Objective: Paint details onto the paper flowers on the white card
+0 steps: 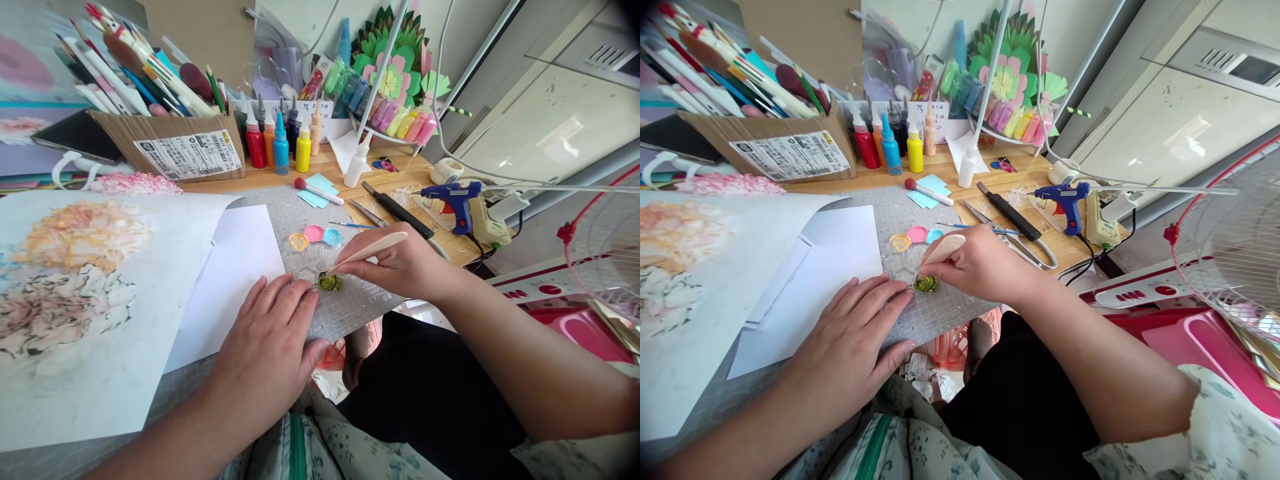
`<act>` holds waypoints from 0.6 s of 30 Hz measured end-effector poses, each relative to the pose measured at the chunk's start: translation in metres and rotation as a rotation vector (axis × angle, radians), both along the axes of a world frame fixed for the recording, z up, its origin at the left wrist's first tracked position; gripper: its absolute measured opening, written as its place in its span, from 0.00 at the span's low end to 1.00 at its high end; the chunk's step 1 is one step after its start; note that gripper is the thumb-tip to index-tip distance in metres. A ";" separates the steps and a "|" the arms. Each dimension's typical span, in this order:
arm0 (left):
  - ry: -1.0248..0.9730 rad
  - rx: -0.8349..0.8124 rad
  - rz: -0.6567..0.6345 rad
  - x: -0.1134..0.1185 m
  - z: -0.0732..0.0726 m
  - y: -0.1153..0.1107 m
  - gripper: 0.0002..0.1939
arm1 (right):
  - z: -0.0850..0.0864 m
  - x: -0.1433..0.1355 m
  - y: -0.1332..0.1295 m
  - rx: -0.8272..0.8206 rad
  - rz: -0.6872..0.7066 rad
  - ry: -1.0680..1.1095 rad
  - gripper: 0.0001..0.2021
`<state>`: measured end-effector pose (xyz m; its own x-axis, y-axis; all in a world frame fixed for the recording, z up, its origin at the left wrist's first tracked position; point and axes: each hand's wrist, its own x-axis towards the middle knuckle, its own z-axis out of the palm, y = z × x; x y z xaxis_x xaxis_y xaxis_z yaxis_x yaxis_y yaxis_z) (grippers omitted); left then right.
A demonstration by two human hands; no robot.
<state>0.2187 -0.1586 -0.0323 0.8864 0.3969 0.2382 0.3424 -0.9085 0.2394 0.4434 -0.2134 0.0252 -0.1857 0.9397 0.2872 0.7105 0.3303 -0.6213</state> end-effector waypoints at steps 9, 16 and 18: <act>0.005 0.005 0.004 0.002 0.000 0.001 0.21 | 0.001 0.002 0.001 -0.006 0.028 0.006 0.07; 0.006 0.003 0.005 0.000 -0.001 0.000 0.21 | 0.000 0.004 0.001 -0.024 0.035 0.017 0.07; 0.004 0.007 0.007 0.000 -0.001 0.000 0.21 | 0.001 0.004 0.002 -0.029 0.026 0.021 0.07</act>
